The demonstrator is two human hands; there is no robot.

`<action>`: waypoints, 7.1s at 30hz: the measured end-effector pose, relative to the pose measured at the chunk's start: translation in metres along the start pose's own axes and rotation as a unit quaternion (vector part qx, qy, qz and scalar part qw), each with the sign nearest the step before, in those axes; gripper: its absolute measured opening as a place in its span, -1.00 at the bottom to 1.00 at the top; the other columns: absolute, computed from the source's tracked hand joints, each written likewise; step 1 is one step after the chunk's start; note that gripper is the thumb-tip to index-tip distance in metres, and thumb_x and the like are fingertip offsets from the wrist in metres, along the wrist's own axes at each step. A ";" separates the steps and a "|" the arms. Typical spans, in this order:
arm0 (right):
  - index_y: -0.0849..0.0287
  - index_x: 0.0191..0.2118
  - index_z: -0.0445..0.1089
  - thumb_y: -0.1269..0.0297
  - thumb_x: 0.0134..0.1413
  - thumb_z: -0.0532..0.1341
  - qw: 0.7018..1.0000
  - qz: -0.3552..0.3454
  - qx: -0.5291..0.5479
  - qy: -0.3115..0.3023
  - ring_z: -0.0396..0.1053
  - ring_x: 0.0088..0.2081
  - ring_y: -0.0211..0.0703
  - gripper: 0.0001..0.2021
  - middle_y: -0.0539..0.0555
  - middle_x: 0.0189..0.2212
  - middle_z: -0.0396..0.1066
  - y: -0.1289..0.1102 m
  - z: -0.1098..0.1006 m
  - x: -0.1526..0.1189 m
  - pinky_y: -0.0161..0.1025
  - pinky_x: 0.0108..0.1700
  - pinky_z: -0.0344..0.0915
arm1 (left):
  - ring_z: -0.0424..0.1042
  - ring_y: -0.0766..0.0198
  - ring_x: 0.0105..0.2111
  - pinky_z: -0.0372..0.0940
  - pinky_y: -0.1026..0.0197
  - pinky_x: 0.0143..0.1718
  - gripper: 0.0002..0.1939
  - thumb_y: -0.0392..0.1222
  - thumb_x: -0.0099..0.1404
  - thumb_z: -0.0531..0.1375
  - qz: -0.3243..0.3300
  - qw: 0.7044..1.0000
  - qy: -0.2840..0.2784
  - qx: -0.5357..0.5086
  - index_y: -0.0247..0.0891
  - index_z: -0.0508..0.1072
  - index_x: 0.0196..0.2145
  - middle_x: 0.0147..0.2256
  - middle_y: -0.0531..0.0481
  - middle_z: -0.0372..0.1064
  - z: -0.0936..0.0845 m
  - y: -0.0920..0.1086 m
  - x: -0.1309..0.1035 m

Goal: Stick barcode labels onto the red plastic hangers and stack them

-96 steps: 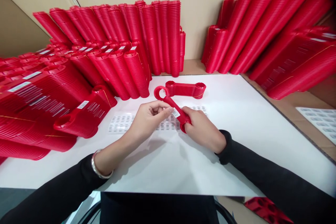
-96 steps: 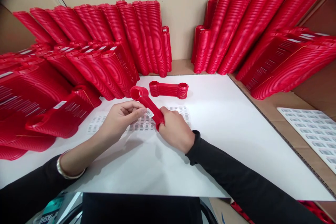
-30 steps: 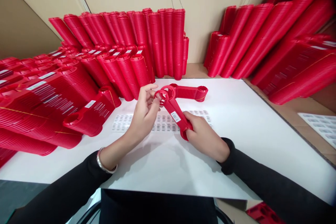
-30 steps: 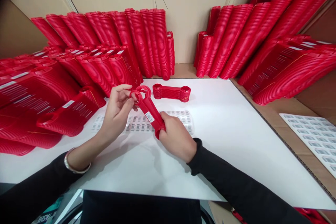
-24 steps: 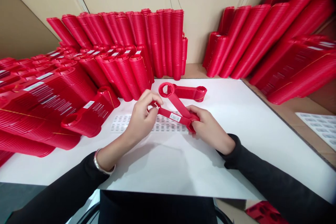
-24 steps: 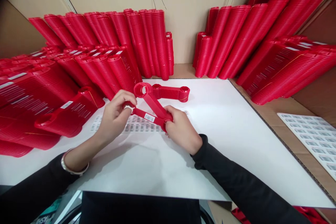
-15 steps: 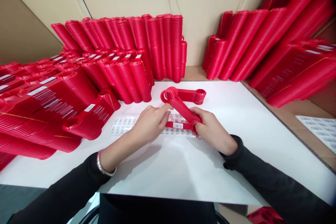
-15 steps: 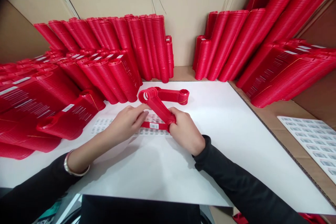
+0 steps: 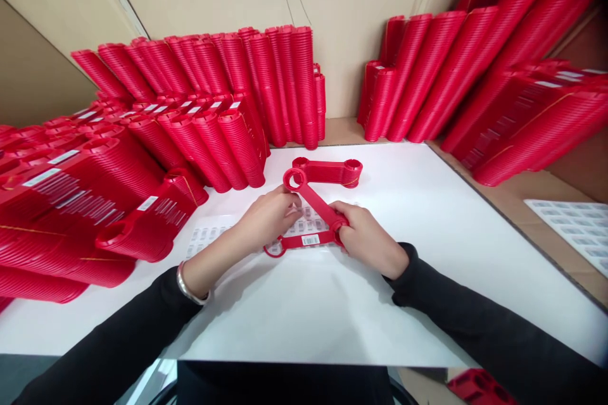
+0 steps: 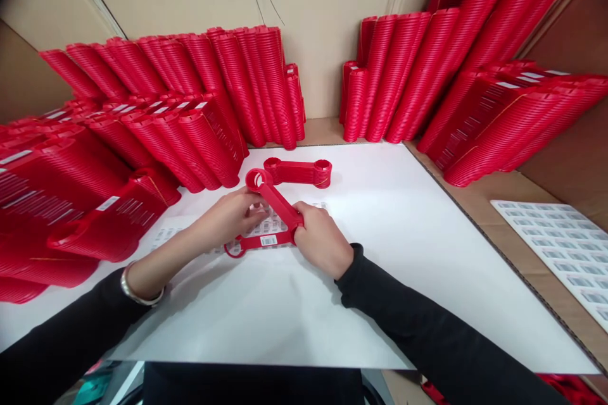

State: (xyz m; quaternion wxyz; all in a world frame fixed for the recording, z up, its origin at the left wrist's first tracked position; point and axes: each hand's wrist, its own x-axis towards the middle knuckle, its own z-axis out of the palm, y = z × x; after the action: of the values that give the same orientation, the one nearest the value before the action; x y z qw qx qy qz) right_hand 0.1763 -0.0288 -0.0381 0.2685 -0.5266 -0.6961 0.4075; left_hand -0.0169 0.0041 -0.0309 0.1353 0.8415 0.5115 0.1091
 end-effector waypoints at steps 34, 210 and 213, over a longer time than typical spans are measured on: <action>0.15 -0.41 0.23 0.56 -0.23 -0.06 0.997 -0.058 0.011 0.050 0.23 -0.46 -0.22 -0.76 -0.02 -0.55 0.30 -0.010 0.011 -0.006 -0.32 -0.42 0.09 | 0.30 0.38 -0.55 0.20 0.32 -0.54 -0.78 -0.05 0.10 0.24 -0.101 0.891 0.116 -0.426 -0.28 0.49 -0.45 -0.54 0.05 0.38 -0.014 0.031 -0.021; 0.16 -0.39 0.21 0.60 -0.22 -0.06 0.995 -0.023 -0.095 0.011 0.23 -0.45 -0.21 -0.74 0.04 -0.46 0.33 -0.005 0.004 -0.005 -0.32 -0.43 0.07 | 0.17 0.32 -0.61 -0.02 0.27 -0.56 -0.77 -0.14 0.24 0.03 -0.008 1.000 0.016 -0.022 -0.25 0.29 -0.53 -0.59 0.06 0.22 0.006 0.009 -0.014; 0.16 -0.39 0.21 0.59 -0.20 -0.06 0.996 -0.027 -0.087 0.011 0.23 -0.45 -0.22 -0.75 0.03 -0.45 0.33 -0.004 0.005 -0.004 -0.32 -0.44 0.08 | 0.09 0.36 -0.63 -0.06 0.29 -0.56 -0.74 -0.14 0.24 0.03 -0.010 0.998 0.008 -0.056 -0.25 0.25 -0.57 -0.63 0.10 0.14 0.005 0.010 -0.013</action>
State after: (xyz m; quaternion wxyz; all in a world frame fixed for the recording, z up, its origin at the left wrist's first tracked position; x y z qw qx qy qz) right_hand 0.1719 -0.0349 -0.0374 0.2404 -0.5337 -0.7395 0.3322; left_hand -0.0130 -0.0125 -0.0328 0.1792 0.8266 0.5141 0.1424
